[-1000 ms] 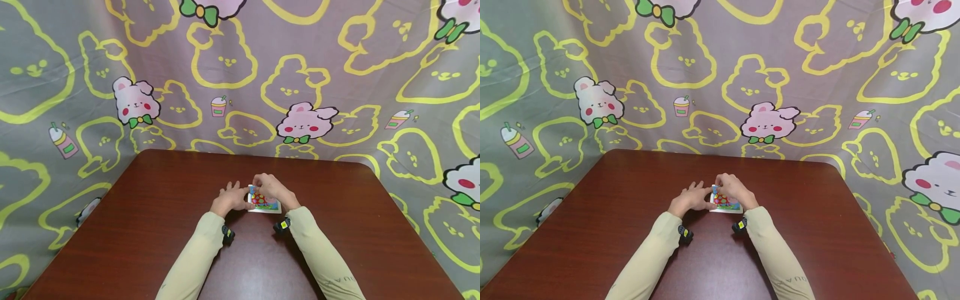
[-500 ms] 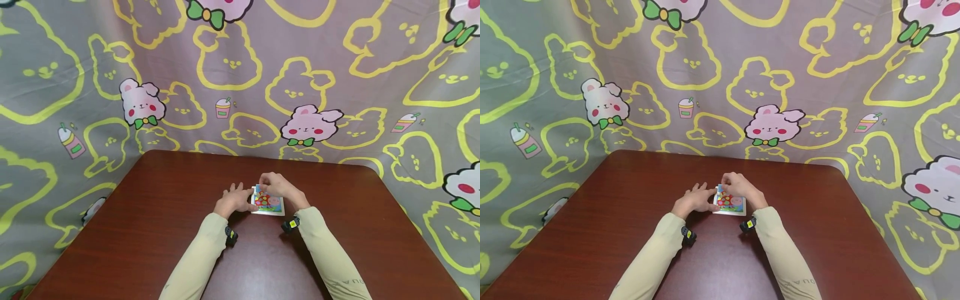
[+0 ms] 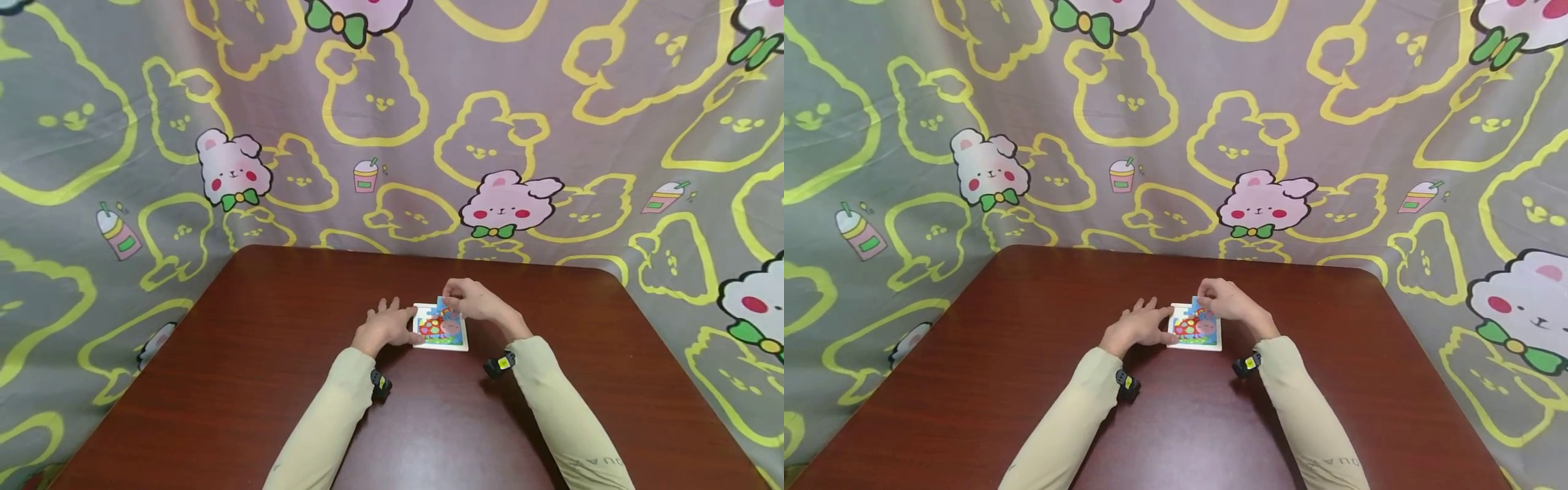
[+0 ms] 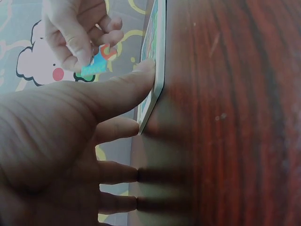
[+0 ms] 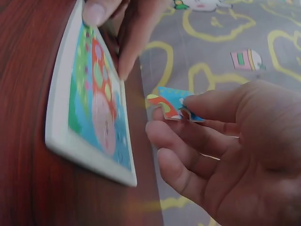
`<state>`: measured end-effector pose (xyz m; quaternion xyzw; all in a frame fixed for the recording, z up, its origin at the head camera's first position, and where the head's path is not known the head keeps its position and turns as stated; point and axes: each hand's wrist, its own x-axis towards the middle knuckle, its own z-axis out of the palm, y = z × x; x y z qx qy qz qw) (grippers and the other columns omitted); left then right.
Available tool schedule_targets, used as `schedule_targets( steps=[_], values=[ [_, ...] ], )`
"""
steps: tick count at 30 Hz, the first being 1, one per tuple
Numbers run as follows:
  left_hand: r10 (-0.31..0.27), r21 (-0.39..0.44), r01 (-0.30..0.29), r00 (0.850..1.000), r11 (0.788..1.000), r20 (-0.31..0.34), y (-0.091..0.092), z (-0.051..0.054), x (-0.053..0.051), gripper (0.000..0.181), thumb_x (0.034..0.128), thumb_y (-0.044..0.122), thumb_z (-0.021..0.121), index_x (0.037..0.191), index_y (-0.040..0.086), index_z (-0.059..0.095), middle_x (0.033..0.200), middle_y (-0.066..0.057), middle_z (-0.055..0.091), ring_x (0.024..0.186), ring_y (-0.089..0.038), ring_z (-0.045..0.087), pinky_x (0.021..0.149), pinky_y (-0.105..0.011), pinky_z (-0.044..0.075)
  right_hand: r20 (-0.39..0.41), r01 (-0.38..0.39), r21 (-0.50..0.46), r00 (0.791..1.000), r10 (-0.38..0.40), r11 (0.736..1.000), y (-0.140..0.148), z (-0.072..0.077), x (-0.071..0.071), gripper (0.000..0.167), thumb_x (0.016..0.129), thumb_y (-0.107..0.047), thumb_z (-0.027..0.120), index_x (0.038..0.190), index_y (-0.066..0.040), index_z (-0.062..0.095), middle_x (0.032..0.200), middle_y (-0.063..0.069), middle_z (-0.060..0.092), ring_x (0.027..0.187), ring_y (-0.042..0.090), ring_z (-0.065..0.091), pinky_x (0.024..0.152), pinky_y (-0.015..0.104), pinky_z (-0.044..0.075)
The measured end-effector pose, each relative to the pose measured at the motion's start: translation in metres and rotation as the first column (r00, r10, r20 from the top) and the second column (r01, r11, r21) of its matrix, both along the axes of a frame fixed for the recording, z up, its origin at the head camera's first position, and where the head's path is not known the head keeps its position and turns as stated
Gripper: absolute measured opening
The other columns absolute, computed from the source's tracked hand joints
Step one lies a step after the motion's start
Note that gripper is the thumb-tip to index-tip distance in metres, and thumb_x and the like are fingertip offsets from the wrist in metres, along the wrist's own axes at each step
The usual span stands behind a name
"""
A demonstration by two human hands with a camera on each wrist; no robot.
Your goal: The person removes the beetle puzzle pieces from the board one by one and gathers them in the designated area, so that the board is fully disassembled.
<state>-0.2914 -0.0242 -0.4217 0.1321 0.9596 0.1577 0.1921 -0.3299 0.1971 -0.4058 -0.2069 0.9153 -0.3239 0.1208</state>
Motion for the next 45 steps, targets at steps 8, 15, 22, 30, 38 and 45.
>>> schedule_targets(
  steps=[8, 15, 22, 30, 38, 45],
  values=[
    [-0.003, 0.028, 0.003, 1.000, 1.000, -0.022, 0.001, -0.001, 0.000, 0.076, 0.0900, 0.052, 0.065, 0.154, 0.029, 0.033, 0.165, -0.015, 0.015, 0.152, -0.043, 0.006, 0.118, -0.062, 0.015, 0.011, 0.074, -0.064, 0.997, -0.073, 0.995, 0.030, 0.000, -0.006, 0.011, 0.099, -0.016, 0.057, 0.101, -0.006, 0.059, 0.089, 0.017, 0.067, 0.072, 0.027, 0.064, 0.066, 0.042, 0.056],
    [-0.006, 0.034, 0.007, 1.000, 0.999, -0.019, 0.001, 0.000, 0.001, 0.076, 0.0905, 0.051, 0.064, 0.155, 0.029, 0.031, 0.165, -0.016, 0.014, 0.152, -0.043, 0.006, 0.119, -0.063, 0.014, 0.032, 0.092, -0.081, 0.995, -0.090, 0.992, 0.055, -0.003, -0.012, 0.011, 0.099, -0.016, 0.059, 0.100, -0.005, 0.060, 0.086, 0.016, 0.067, 0.068, 0.022, 0.061, 0.063, 0.038, 0.055],
    [-0.001, 0.043, 0.001, 1.000, 0.999, -0.006, 0.001, -0.001, 0.001, 0.075, 0.0909, 0.051, 0.064, 0.155, 0.030, 0.031, 0.165, -0.015, 0.013, 0.152, -0.042, 0.003, 0.119, -0.062, 0.012, 0.074, 0.082, -0.088, 0.994, -0.075, 0.993, 0.081, -0.016, -0.020, 0.012, 0.098, -0.014, 0.059, 0.101, -0.003, 0.061, 0.081, 0.011, 0.064, 0.066, 0.021, 0.059, 0.060, 0.036, 0.054],
    [-0.004, 0.043, 0.005, 1.000, 0.999, -0.016, 0.001, -0.001, 0.000, 0.075, 0.0911, 0.051, 0.064, 0.155, 0.029, 0.031, 0.165, -0.016, 0.014, 0.152, -0.043, 0.005, 0.119, -0.062, 0.013, 0.114, 0.092, -0.049, 0.990, -0.085, 0.995, 0.104, -0.019, -0.024, 0.012, 0.098, -0.014, 0.059, 0.102, -0.004, 0.063, 0.078, 0.010, 0.063, 0.064, 0.020, 0.058, 0.059, 0.033, 0.053],
    [-0.009, 0.033, 0.010, 1.000, 0.999, -0.010, 0.001, 0.000, -0.001, 0.075, 0.0903, 0.052, 0.064, 0.155, 0.030, 0.032, 0.165, -0.016, 0.014, 0.152, -0.043, 0.005, 0.118, -0.063, 0.013, 0.148, 0.081, -0.011, 0.986, -0.079, 0.997, 0.117, -0.018, -0.024, 0.012, 0.097, -0.012, 0.060, 0.099, -0.001, 0.063, 0.077, 0.008, 0.060, 0.063, 0.019, 0.057, 0.057, 0.031, 0.053],
    [-0.018, 0.028, 0.019, 1.000, 0.999, -0.014, -0.001, -0.001, -0.002, 0.075, 0.0906, 0.052, 0.064, 0.155, 0.030, 0.031, 0.165, -0.017, 0.014, 0.152, -0.044, 0.005, 0.118, -0.064, 0.013, 0.158, 0.081, 0.004, 0.984, -0.081, 0.997, 0.127, -0.023, -0.028, 0.010, 0.097, -0.009, 0.061, 0.096, 0.001, 0.061, 0.075, 0.008, 0.061, 0.060, 0.019, 0.057, 0.054, 0.030, 0.052]
  ],
)
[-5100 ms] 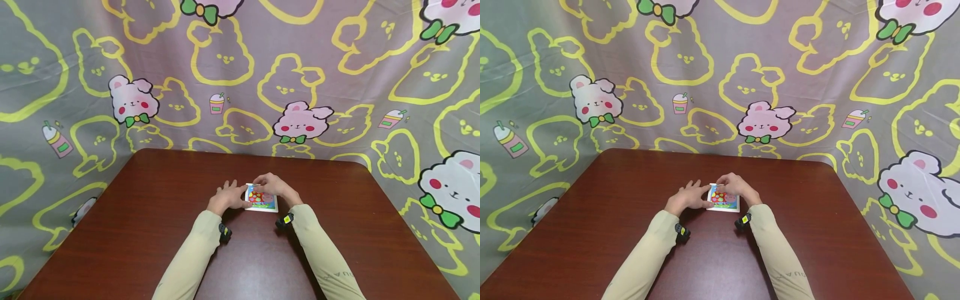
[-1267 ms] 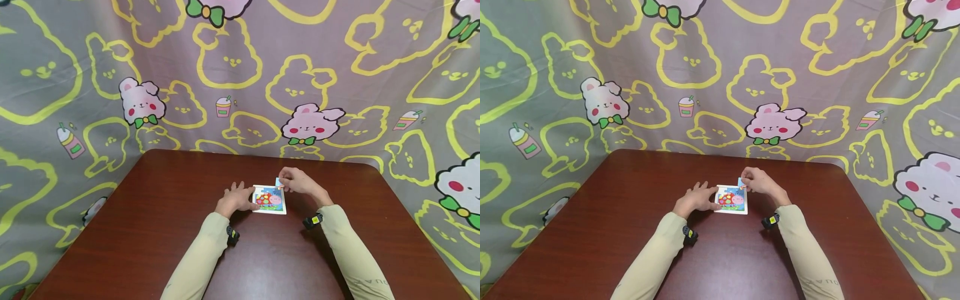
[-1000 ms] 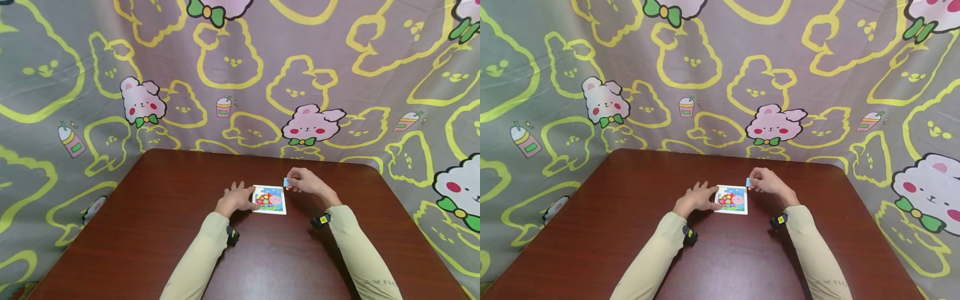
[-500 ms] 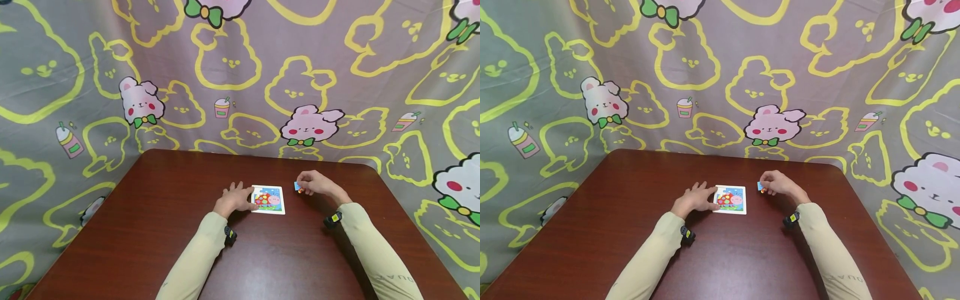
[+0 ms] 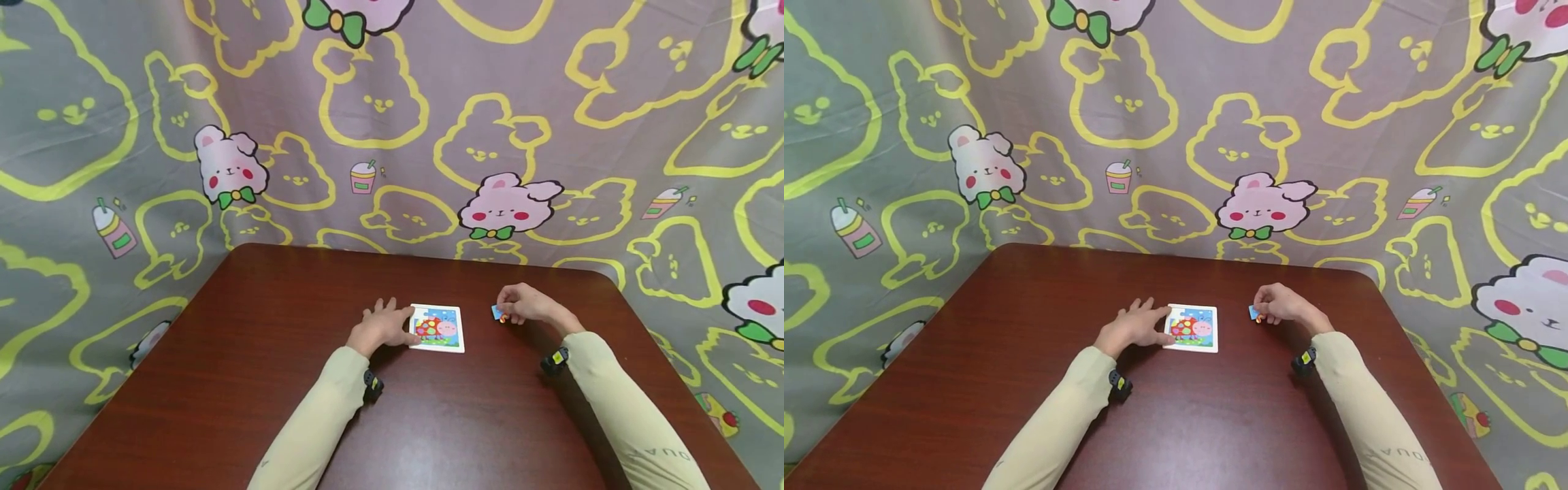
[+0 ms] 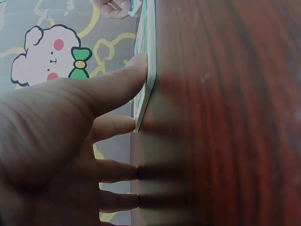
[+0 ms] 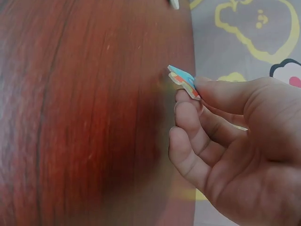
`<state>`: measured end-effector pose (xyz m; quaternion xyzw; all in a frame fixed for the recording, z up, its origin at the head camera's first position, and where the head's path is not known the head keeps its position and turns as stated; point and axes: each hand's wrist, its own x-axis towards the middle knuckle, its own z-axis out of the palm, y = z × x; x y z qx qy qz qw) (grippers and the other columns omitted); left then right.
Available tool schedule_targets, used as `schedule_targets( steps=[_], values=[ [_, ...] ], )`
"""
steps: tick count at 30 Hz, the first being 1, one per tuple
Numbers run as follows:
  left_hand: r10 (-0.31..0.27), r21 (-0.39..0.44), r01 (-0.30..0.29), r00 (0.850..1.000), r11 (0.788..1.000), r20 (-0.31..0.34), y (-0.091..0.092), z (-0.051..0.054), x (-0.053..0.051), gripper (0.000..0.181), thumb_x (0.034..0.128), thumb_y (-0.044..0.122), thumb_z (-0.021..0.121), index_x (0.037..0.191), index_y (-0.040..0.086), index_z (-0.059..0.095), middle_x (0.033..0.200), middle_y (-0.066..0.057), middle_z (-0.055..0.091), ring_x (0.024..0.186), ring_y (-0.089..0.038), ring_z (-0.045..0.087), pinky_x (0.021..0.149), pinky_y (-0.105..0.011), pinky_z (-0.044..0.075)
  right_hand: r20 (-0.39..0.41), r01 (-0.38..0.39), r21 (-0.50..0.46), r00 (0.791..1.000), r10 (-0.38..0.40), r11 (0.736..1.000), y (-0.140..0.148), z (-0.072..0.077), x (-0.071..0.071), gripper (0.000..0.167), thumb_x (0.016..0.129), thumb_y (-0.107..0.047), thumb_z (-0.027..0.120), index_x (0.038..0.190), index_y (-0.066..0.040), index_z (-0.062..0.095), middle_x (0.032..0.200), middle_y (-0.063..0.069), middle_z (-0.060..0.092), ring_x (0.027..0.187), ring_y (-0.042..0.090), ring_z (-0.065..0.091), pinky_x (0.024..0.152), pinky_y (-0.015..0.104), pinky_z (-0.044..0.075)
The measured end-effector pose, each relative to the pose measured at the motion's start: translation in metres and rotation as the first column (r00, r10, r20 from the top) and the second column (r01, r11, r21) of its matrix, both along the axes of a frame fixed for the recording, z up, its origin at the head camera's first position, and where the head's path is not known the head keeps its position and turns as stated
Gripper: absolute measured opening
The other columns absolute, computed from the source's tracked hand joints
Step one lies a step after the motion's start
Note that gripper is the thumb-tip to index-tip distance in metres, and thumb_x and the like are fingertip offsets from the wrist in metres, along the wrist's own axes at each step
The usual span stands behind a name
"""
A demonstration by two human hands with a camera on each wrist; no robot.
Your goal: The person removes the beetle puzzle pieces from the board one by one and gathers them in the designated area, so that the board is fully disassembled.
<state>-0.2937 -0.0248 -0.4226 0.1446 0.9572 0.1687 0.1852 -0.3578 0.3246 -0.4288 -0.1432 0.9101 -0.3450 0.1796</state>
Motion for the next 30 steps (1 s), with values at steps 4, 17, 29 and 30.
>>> schedule_targets(
  steps=[4, 17, 29, 30],
  values=[
    [-0.007, 0.000, 0.007, 1.000, 1.000, -0.001, -0.001, 0.001, 0.001, 0.076, 0.0905, 0.052, 0.064, 0.155, 0.029, 0.032, 0.165, -0.017, 0.014, 0.151, -0.044, 0.005, 0.118, -0.064, 0.013, 0.017, 0.012, 0.017, 1.000, -0.012, 1.000, 0.003, -0.003, 0.000, 0.010, 0.097, -0.008, 0.059, 0.095, 0.001, 0.062, 0.074, 0.009, 0.059, 0.057, 0.019, 0.056, 0.053, 0.031, 0.051],
    [-0.010, -0.033, 0.010, 1.000, 0.999, -0.012, 0.000, 0.001, -0.001, 0.076, 0.0900, 0.055, 0.063, 0.155, 0.030, 0.032, 0.165, -0.016, 0.015, 0.151, -0.044, 0.008, 0.118, -0.063, 0.015, -0.060, 0.043, 0.177, 0.998, -0.032, 0.983, -0.007, 0.002, 0.004, 0.012, 0.097, -0.015, 0.062, 0.093, -0.004, 0.060, 0.072, 0.005, 0.059, 0.056, 0.016, 0.054, 0.051, 0.030, 0.050],
    [0.015, 0.000, -0.015, 1.000, 1.000, -0.007, 0.001, 0.000, 0.001, 0.076, 0.0888, 0.052, 0.066, 0.154, 0.029, 0.034, 0.164, -0.016, 0.015, 0.152, -0.043, 0.007, 0.118, -0.063, 0.013, -0.136, 0.054, 0.183, 0.990, -0.029, 0.982, -0.016, 0.005, 0.007, 0.021, 0.100, -0.026, 0.058, 0.102, -0.006, 0.062, 0.069, 0.008, 0.058, 0.055, 0.019, 0.055, 0.050, 0.032, 0.052],
    [0.014, 0.003, -0.014, 1.000, 1.000, -0.007, 0.001, 0.000, 0.001, 0.076, 0.0888, 0.052, 0.066, 0.154, 0.029, 0.034, 0.165, -0.016, 0.015, 0.152, -0.043, 0.007, 0.118, -0.063, 0.013, -0.138, 0.053, 0.166, 0.990, -0.030, 0.985, -0.017, 0.005, 0.008, 0.022, 0.100, -0.027, 0.058, 0.102, -0.006, 0.062, 0.069, 0.008, 0.059, 0.055, 0.019, 0.056, 0.050, 0.033, 0.052]
  ],
)
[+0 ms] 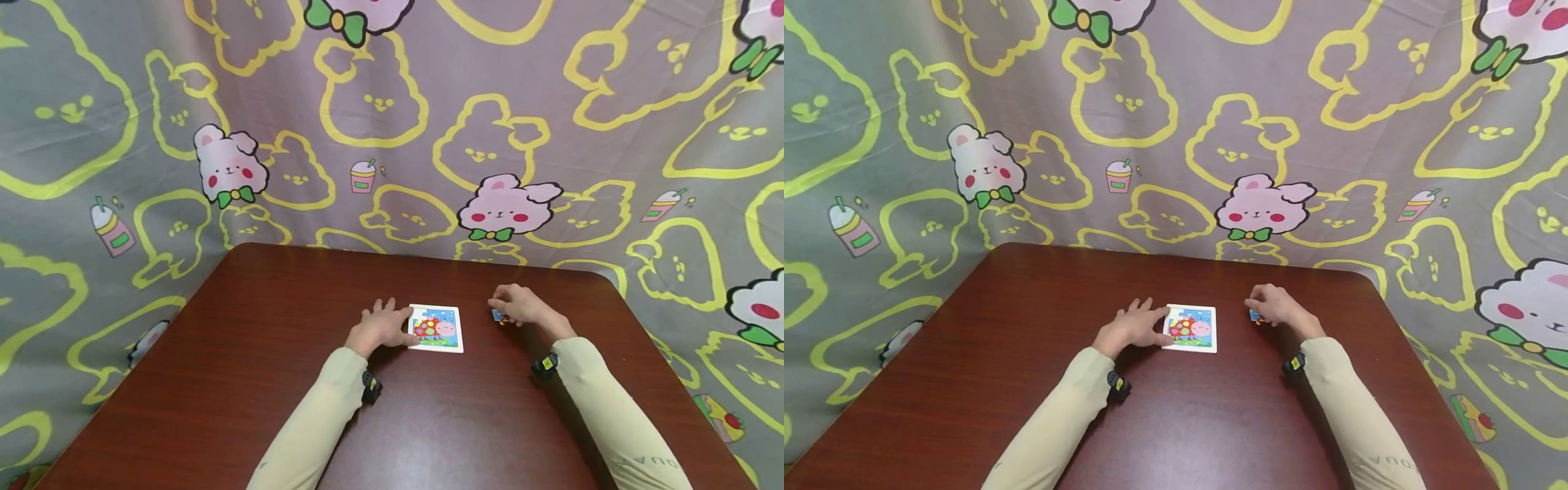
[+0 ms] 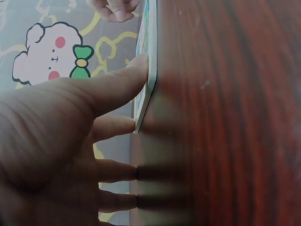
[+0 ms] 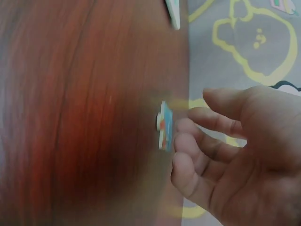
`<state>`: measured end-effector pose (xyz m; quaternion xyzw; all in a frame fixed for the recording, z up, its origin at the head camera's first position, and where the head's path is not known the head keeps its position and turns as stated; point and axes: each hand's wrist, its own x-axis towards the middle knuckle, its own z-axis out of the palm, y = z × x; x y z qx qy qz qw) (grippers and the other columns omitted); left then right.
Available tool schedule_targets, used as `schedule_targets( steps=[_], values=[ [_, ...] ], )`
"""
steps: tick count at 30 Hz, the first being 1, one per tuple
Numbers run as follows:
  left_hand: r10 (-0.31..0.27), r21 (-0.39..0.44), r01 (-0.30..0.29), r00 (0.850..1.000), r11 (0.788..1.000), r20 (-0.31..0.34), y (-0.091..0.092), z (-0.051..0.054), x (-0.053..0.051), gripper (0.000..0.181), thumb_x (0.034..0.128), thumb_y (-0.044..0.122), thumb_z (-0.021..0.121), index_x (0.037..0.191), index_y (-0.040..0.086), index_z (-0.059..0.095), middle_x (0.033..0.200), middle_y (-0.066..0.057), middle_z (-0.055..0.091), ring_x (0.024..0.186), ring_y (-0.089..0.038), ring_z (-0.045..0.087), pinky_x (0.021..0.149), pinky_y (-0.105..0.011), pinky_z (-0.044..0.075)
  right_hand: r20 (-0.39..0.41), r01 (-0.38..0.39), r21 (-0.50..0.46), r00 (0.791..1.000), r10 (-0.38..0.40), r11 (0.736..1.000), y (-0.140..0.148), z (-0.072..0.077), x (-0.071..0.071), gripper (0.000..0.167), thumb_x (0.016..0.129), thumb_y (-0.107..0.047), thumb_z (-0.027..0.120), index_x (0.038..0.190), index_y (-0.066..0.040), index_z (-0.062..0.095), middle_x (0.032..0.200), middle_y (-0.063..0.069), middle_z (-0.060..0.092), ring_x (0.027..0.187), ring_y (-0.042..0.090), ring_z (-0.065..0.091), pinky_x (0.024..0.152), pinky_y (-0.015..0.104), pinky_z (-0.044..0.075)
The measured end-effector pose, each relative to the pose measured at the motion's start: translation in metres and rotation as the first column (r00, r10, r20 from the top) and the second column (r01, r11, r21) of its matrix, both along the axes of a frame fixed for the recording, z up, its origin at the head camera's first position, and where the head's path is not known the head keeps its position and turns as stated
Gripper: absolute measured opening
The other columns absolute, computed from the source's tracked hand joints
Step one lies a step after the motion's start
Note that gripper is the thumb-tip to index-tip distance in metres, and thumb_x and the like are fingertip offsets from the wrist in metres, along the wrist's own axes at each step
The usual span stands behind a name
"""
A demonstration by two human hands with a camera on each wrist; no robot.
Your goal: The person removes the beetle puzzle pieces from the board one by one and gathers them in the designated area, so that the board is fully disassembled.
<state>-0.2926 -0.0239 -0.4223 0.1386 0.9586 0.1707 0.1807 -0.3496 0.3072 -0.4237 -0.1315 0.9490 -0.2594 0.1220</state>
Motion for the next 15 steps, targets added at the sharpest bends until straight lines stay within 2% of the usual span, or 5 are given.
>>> schedule_targets(
  steps=[8, 15],
  values=[
    [-0.006, 0.017, 0.006, 1.000, 1.000, -0.002, 0.003, 0.002, 0.000, 0.075, 0.0893, 0.050, 0.067, 0.154, 0.030, 0.034, 0.165, -0.016, 0.015, 0.152, -0.043, 0.006, 0.119, -0.063, 0.012, -0.001, -0.012, -0.133, 1.000, 0.012, 0.991, -0.012, 0.007, 0.009, 0.024, 0.100, -0.025, 0.058, 0.105, -0.002, 0.062, 0.070, 0.016, 0.059, 0.055, 0.024, 0.056, 0.053, 0.037, 0.051],
    [-0.014, 0.010, 0.014, 1.000, 1.000, -0.002, 0.002, 0.001, 0.001, 0.076, 0.0901, 0.051, 0.065, 0.155, 0.029, 0.032, 0.165, -0.016, 0.015, 0.152, -0.044, 0.005, 0.118, -0.063, 0.013, 0.004, -0.013, -0.213, 1.000, 0.014, 0.977, -0.030, 0.009, 0.010, 0.026, 0.098, -0.024, 0.061, 0.110, -0.001, 0.064, 0.085, 0.022, 0.063, 0.059, 0.025, 0.058, 0.054, 0.039, 0.053]
  ],
)
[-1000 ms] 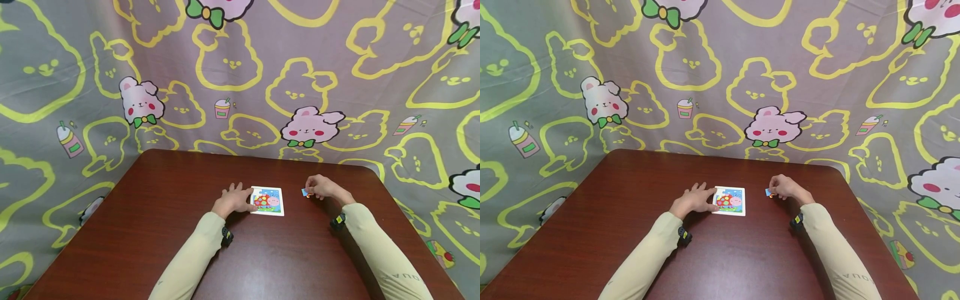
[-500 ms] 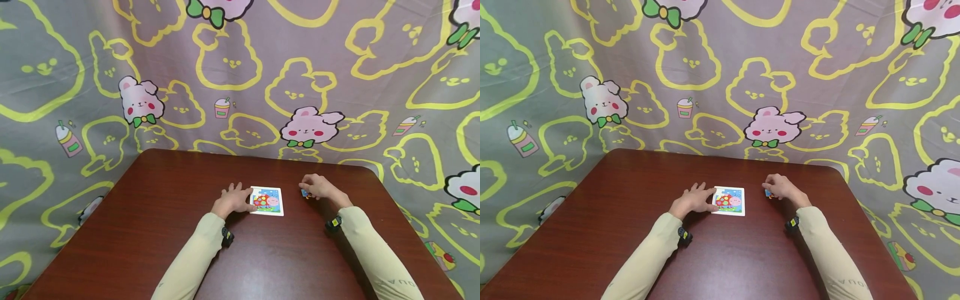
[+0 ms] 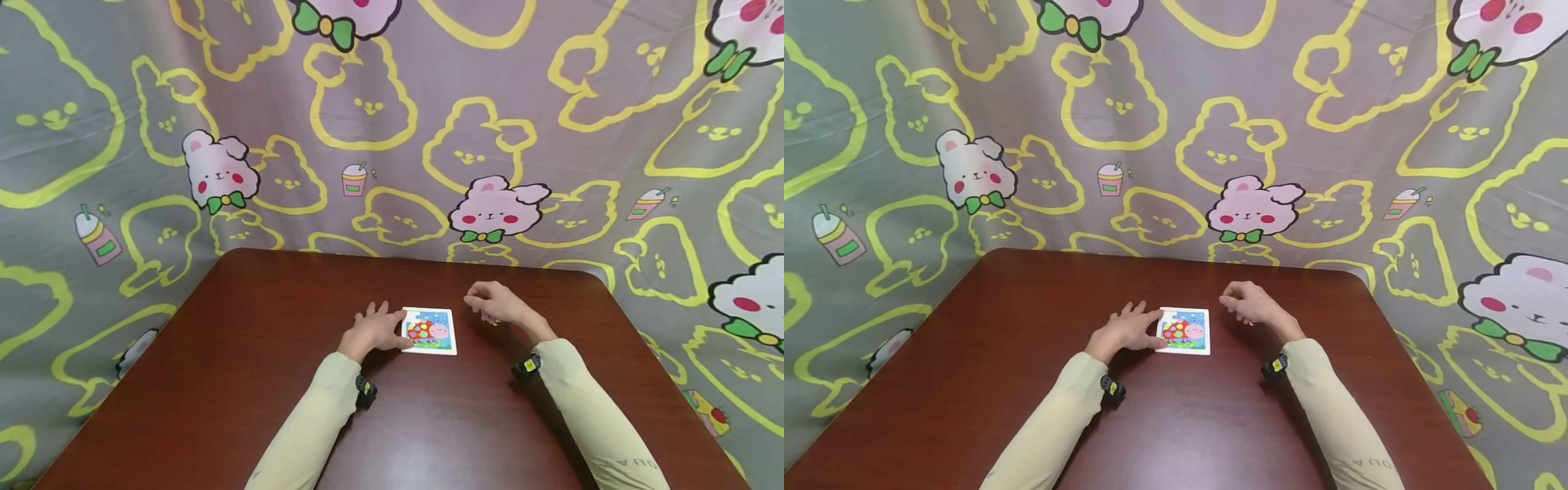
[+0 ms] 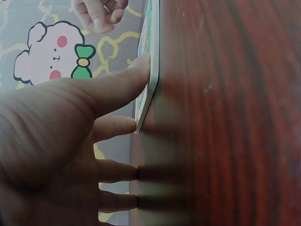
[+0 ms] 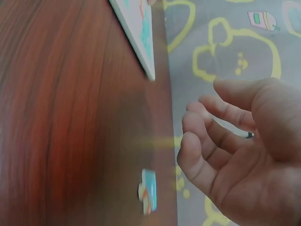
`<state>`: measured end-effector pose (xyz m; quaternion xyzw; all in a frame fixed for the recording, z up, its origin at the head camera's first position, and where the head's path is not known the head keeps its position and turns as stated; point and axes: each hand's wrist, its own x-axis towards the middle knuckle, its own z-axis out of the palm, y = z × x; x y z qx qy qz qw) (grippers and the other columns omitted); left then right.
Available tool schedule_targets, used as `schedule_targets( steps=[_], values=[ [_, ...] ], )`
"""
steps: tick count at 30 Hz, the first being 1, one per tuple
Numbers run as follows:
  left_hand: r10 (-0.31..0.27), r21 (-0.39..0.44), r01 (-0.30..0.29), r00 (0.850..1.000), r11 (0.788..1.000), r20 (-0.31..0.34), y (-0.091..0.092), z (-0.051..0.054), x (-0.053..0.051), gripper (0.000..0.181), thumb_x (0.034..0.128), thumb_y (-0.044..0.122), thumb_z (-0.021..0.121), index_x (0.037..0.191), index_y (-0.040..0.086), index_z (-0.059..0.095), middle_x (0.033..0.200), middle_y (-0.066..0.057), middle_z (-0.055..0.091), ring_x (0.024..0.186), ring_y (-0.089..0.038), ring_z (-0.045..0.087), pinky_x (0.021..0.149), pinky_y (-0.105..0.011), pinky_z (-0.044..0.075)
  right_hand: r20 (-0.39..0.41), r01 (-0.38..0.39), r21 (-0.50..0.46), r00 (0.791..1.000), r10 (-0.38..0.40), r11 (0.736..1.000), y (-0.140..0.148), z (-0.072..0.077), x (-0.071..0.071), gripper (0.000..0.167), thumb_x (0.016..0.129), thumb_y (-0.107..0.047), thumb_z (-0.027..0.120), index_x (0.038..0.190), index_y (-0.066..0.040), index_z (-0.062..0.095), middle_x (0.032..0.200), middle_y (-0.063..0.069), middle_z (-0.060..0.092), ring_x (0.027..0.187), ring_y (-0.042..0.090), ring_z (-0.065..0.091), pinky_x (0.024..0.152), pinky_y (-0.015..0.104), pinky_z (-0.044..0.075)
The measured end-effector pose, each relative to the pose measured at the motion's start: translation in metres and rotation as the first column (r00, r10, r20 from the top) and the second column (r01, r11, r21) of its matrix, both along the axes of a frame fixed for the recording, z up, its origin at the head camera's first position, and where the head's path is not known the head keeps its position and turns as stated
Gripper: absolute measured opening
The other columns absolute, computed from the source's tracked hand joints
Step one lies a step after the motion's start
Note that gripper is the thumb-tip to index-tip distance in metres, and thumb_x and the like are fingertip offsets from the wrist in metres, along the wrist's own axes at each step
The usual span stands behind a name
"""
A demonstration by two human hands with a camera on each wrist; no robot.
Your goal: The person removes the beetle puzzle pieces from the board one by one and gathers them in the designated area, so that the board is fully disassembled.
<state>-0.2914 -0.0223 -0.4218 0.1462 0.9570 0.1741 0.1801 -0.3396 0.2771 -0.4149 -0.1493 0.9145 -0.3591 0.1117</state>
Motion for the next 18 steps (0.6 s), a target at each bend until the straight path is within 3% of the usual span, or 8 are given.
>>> schedule_targets(
  steps=[9, 18],
  values=[
    [0.005, 0.004, -0.005, 1.000, 1.000, -0.012, -0.003, -0.001, 0.000, 0.076, 0.0885, 0.052, 0.066, 0.154, 0.029, 0.035, 0.164, -0.017, 0.017, 0.151, -0.044, 0.008, 0.118, -0.064, 0.014, -0.025, -0.066, -0.001, 0.998, 0.065, 0.998, -0.032, 0.001, -0.003, 0.026, 0.097, -0.023, 0.062, 0.113, -0.003, 0.065, 0.087, 0.018, 0.067, 0.061, 0.021, 0.058, 0.056, 0.040, 0.054],
    [0.017, -0.007, -0.017, 1.000, 1.000, -0.012, -0.001, -0.001, -0.001, 0.077, 0.0868, 0.053, 0.068, 0.153, 0.028, 0.037, 0.163, -0.017, 0.019, 0.151, -0.044, 0.010, 0.117, -0.063, 0.015, 0.012, -0.108, 0.008, 0.994, 0.108, 0.994, -0.053, 0.000, -0.001, 0.029, 0.096, -0.025, 0.063, 0.116, -0.004, 0.068, 0.084, 0.014, 0.066, 0.060, 0.022, 0.058, 0.056, 0.039, 0.054]
  ],
)
